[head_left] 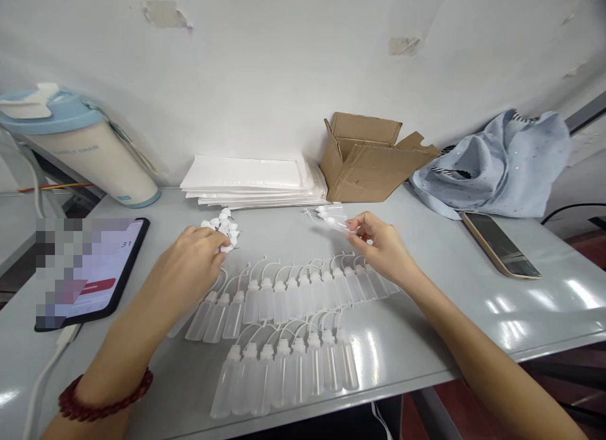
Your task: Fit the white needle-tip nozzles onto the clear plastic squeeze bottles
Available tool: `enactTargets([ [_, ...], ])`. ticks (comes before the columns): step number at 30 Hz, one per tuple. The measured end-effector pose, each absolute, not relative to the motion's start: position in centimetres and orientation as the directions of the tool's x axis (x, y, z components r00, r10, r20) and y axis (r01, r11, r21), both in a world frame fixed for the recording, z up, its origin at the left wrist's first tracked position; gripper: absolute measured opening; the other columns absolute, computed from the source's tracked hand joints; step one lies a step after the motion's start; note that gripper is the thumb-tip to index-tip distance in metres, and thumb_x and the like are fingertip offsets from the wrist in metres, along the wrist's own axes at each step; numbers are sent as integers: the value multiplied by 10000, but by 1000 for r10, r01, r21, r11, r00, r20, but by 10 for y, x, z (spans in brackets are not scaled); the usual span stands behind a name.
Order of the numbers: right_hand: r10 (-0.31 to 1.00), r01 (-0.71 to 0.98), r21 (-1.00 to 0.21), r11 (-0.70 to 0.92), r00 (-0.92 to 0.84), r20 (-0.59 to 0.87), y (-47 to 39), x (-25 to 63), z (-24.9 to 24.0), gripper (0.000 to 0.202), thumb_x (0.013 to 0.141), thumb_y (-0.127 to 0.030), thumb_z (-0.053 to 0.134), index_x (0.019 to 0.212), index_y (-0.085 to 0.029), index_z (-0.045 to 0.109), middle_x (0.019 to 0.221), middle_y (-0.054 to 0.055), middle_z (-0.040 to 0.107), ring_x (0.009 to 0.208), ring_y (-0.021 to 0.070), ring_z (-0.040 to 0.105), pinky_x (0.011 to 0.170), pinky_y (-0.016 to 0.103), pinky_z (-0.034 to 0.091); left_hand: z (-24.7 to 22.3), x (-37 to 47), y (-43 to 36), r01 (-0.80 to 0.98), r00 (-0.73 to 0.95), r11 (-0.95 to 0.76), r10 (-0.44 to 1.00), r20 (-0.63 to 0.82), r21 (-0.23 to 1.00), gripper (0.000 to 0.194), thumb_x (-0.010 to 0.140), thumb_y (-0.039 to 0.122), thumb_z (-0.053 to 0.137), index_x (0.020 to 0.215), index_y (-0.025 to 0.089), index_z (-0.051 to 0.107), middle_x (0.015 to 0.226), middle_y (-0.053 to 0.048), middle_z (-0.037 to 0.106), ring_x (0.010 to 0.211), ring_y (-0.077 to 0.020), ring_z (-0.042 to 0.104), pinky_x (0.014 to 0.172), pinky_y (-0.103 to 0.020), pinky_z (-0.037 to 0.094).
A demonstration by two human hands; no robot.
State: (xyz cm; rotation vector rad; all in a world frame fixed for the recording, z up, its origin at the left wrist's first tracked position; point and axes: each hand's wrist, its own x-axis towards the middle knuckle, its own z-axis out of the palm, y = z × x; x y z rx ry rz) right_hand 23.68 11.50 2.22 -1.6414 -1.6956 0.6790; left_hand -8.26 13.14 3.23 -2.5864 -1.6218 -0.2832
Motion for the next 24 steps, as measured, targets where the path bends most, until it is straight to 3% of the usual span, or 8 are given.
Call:
enactTargets([
  [5,986,665,-732,150,-40,165,123,243,14,45,799,-182,509,775,-184,546,940,71,678,698,154,595,688,324,473,35,-79,131,913,397,-403,913,96,61,229,905,151,434,969,138,654,974,-97,719,974,-289,589,697,-352,475],
  [9,977,597,-777,199,-63,202,124,242,11,174,828,-190,496,919,-160,642,1201,130,635,915,206,677,843,387,519,39,-75,135,957,283,-278,957,-69,81,257,900,150,417,1003,149,653,1078,-118,698,1061,-316,557,792,-411,464],
  [13,964,567,-781,262,-116,239,121,241,15,275,853,-194,486,1059,-172,666,1301,126,588,1194,238,574,937,392,499,42,-74,136,957,285,-277,953,-106,84,300,907,170,373,1027,133,646,1084,-149,681,1069,-339,544,812,-445,454],
  [16,956,580,-764,281,-99,276,119,242,22,222,851,-219,516,1001,-176,674,1206,115,639,1070,228,631,869,377,519,42,-76,137,958,282,-273,952,-119,91,315,914,203,350,1021,137,639,1061,-162,674,1060,-349,552,810,-455,453],
  [18,959,618,-744,254,-63,275,117,244,29,155,842,-236,544,918,-175,666,1006,88,697,887,203,664,770,346,524,42,-77,137,961,271,-261,955,-118,92,321,915,217,341,1022,142,635,1061,-171,667,1083,-359,553,814,-458,454],
  [21,962,715,-666,212,-30,273,114,248,39,96,828,-231,558,794,-172,626,707,23,664,653,152,614,633,286,478,42,-78,137,967,244,-234,965,-94,100,313,898,226,362,1036,152,634,1059,-178,662,1099,-376,560,809,-463,457],
  [24,972,803,-572,170,-42,230,112,254,50,95,808,-210,547,725,-176,581,593,-13,600,543,117,526,552,252,417,46,-77,135,959,231,-224,973,-18,172,307,869,255,416,1060,152,633,1054,-165,668,1079,-379,574,814,-459,457],
])
